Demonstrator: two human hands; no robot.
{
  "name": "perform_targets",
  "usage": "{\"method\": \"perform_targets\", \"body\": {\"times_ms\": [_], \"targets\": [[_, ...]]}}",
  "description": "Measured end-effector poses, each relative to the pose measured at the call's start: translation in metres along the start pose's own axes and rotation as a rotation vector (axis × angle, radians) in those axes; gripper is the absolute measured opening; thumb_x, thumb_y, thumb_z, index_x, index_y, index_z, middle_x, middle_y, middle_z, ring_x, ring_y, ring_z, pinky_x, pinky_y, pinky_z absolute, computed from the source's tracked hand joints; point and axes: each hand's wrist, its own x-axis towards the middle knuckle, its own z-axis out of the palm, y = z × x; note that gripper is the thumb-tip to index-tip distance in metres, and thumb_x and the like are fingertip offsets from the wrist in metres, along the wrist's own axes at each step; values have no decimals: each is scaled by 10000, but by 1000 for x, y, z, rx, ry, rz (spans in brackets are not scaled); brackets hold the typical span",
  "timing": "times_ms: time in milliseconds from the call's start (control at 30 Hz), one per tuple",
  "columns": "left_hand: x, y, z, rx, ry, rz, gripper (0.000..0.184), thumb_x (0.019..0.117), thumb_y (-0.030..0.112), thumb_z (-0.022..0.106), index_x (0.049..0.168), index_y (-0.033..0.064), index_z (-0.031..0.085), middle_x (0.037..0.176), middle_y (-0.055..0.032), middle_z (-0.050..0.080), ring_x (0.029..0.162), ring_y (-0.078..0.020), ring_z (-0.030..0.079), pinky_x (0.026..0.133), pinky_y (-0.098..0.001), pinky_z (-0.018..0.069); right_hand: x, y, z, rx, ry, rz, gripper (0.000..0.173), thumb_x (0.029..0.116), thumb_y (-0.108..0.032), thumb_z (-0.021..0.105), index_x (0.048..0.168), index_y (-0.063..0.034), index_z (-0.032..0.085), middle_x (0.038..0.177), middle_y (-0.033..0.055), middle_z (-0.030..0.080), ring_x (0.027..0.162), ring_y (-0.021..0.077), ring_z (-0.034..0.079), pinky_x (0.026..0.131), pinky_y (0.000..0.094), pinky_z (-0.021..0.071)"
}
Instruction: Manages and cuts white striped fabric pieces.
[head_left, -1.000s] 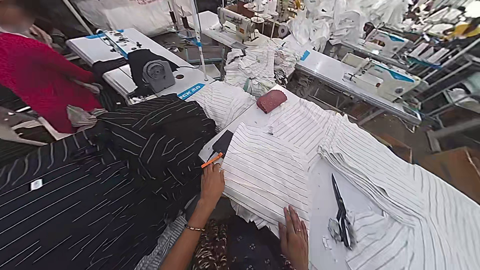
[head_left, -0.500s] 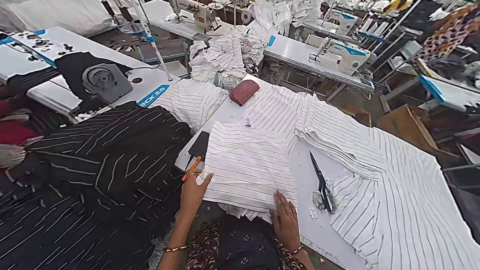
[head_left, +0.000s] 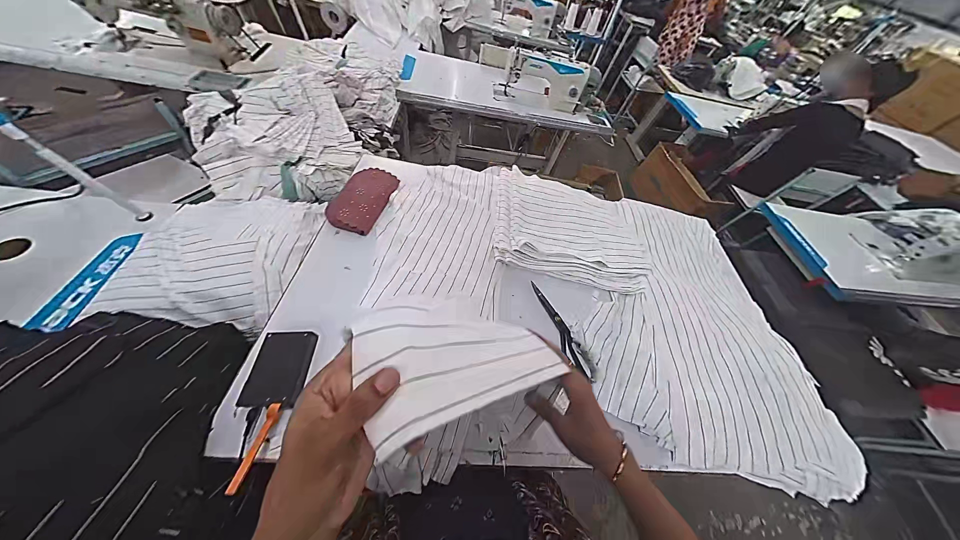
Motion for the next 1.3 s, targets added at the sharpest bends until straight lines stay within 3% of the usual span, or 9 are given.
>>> {"method": "perform_targets", "body": {"times_ms": [133, 433, 567, 667, 733, 900, 1000, 1167, 1300], "targets": [[111, -26, 19, -22, 65, -161, 261, 1064, 115, 433, 938, 100, 661, 791, 3, 723, 636, -39, 669, 590, -183, 574, 74, 17, -64, -189, 64, 85, 574, 937, -329, 699, 1320, 90, 618, 1400, 263, 593, 1346, 291, 558, 1140, 410, 425], [259, -51, 118, -174, -315, -144, 168, 1075, 162, 436, 1152, 149, 585, 915, 16, 697, 690, -18, 632, 626, -158, 541, 198, 39, -191, -649, 593, -299, 620, 995, -274, 661, 1493, 35, 460, 1578, 227, 417, 1449, 300, 442, 1201, 464, 353], [302, -141, 115, 101, -140, -356, 283, 1074, 158, 497, 1339, 59, 487, 977, -39, 661, 695, -67, 635, 632, -207, 551, 191, 141, -199, -772, 472, -29, 527, 1007, -318, 583, 1403, 30, 571, 1559, 210, 460, 1432, 383, 457, 1160, 661, 292], [314, -223, 75, 392, -70, -531, 538, 1072, 155, 527, 1522, -16, 286, 1171, -210, 618, 839, -197, 668, 763, -329, 574, 164, 211, -177, -769, 67, 413, 542, 1044, -375, 537, 1432, 3, 563, 1587, 200, 426, 1499, 400, 348, 1182, 715, 167], [299, -244, 50, 541, -91, -582, 630, 1046, 88, 561, 1562, -12, 213, 1183, -255, 629, 912, -241, 677, 829, -367, 565, 144, 233, -161, -763, -156, 607, 550, 1067, -438, 473, 1398, -18, 600, 1617, 155, 399, 1530, 369, 298, 1190, 714, 132], [223, -180, -24, 726, -166, -431, 454, 1039, 82, 562, 1457, -39, 435, 1192, -176, 678, 986, -191, 704, 857, -348, 574, 87, 210, -98, -581, 221, 275, 371, 1025, -250, 555, 1242, 6, 713, 1378, 244, 619, 1305, 423, 575, 1109, 564, 435], [166, -129, -98, 734, 88, -272, 366, 1045, 48, 507, 1392, -68, 495, 1131, -164, 699, 950, -169, 701, 855, -343, 569, 56, 157, -30, -325, 119, 156, 306, 1011, -174, 590, 1211, 13, 727, 1319, 221, 662, 1233, 348, 643, 1054, 463, 514], [62, -54, -178, 721, 604, -88, 316, 1051, 101, 533, 1338, -33, 532, 1033, -67, 698, 821, -50, 685, 753, -219, 564, -18, 120, 67, -210, -146, -13, 419, 951, -347, 666, 1228, -40, 734, 1364, 180, 649, 1266, 375, 615, 1085, 564, 461], [2, -43, -191, 777, 647, -119, 312, 1051, 114, 540, 1317, -50, 540, 1012, -77, 696, 800, -47, 678, 741, -216, 563, -71, 110, 97, -286, -118, -110, 510, 883, -505, 697, 1183, -97, 760, 1334, 148, 676, 1264, 367, 622, 1072, 590, 457]]}}
